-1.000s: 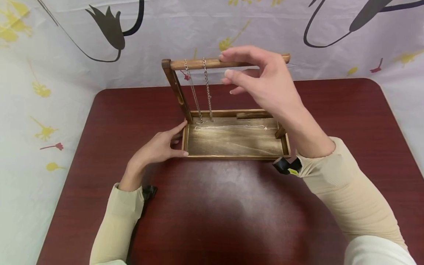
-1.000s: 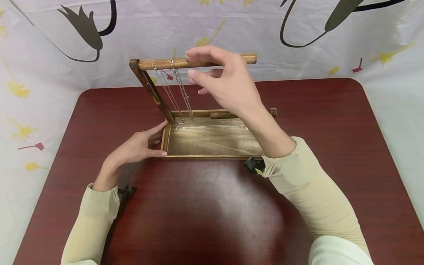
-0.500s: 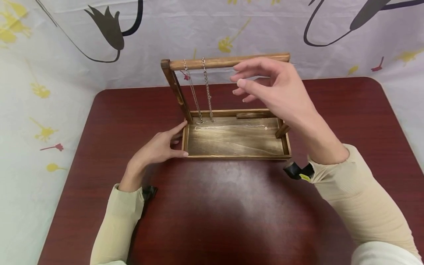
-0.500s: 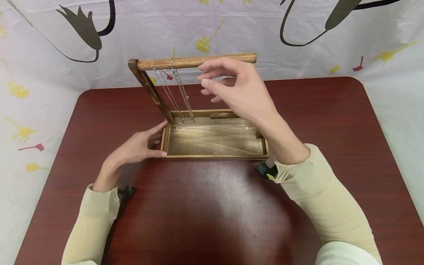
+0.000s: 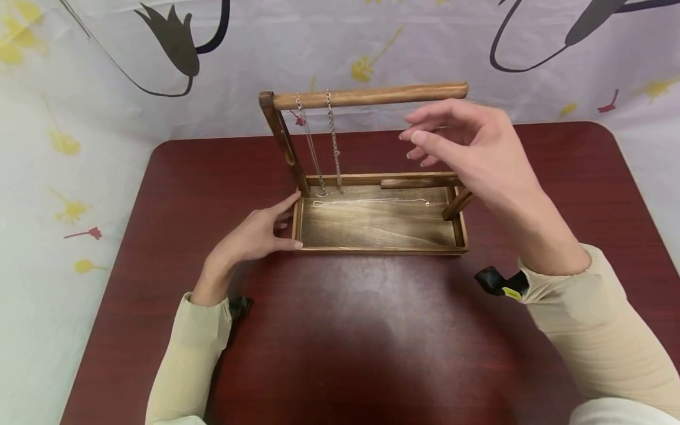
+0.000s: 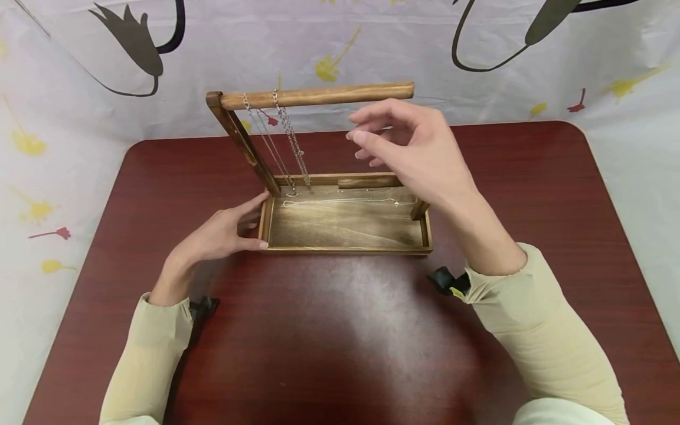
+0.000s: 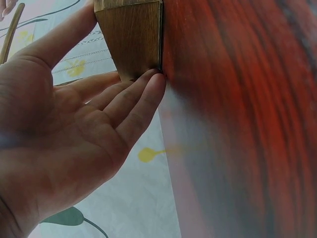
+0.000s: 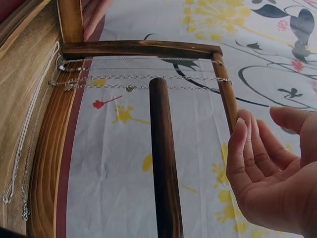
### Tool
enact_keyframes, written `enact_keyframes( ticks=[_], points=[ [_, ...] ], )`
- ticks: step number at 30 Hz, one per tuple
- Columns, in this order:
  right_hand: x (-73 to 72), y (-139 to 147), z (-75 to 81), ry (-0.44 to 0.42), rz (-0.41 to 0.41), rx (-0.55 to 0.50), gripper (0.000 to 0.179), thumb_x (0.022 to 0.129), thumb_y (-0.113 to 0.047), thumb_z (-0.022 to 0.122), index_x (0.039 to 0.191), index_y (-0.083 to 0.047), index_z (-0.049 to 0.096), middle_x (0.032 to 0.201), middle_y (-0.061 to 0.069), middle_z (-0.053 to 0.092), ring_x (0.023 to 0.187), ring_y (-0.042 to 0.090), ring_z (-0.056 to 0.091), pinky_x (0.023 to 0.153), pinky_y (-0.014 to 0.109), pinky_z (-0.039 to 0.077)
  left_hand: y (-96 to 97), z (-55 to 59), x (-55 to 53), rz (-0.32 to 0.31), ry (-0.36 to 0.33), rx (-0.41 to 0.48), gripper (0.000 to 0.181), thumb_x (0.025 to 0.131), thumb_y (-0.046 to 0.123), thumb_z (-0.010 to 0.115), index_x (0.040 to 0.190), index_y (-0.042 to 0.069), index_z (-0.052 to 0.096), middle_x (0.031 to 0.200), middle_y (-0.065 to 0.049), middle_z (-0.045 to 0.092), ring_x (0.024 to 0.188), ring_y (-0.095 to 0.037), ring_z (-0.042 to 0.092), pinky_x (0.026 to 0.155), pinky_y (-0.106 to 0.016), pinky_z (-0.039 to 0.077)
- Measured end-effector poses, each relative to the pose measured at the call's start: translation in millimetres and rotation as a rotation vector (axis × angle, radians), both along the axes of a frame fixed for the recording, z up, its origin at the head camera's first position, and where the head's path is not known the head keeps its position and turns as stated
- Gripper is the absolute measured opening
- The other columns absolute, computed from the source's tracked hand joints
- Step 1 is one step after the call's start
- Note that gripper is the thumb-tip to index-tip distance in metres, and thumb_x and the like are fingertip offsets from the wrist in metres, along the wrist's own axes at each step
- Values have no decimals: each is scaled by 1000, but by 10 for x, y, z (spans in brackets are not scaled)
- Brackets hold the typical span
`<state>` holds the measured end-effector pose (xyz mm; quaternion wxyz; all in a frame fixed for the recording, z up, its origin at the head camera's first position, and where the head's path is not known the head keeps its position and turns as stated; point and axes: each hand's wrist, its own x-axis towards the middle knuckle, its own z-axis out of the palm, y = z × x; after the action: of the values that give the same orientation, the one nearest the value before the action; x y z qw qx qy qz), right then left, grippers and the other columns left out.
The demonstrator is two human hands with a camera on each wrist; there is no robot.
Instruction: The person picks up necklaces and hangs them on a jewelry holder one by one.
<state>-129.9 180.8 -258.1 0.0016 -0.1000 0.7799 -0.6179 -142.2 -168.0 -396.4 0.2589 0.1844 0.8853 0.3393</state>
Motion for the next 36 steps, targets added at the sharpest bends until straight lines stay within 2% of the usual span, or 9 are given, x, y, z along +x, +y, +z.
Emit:
enact_keyframes(
  ticks=[5,15,20,27,32,36],
  points=[
    [42,66,-4,12,-12,9,26,91,-16,73,114,-3,72,102,12,74,83,26,69,70,27,56,17,15,-4,-8,19,-20,99,82,30,84,159,32,22,154,-14,41,123,-28,59,104,-47,44],
    [132,152,-72,24,12,114,23,94,-18,71,114,-7,72,101,9,74,82,27,68,67,27,56,8,31,21,14,-11,13,101,83,25,83,160,30,17,151,-15,44,125,-30,57,104,-47,45],
    [189,206,-161,45,50,115,20,94,-12,69,113,-5,72,102,11,74,80,24,68,65,26,55,6,34,20,23,-32,20,103,84,24,82,161,30,14,152,-15,43,126,-30,57,103,-46,46],
    [259,267,-289,26,100,121,22,94,-8,68,116,-3,71,104,9,74,80,20,71,61,27,56,-10,40,5,15,-14,1,103,83,29,83,160,30,15,149,-14,47,124,-29,58,103,-46,45],
    [285,295,-416,-6,143,146,23,94,-9,68,117,-6,71,106,4,74,83,18,71,65,26,57,-8,34,4,9,-17,-2,103,83,28,83,160,30,14,149,-15,46,124,-30,58,103,-47,45],
    [297,312,-530,-45,186,162,23,96,-11,67,118,-7,71,109,5,73,88,17,72,72,28,58,1,32,6,8,-15,-2,103,83,27,83,161,29,14,149,-16,46,123,-31,59,102,-47,46]
  ],
)
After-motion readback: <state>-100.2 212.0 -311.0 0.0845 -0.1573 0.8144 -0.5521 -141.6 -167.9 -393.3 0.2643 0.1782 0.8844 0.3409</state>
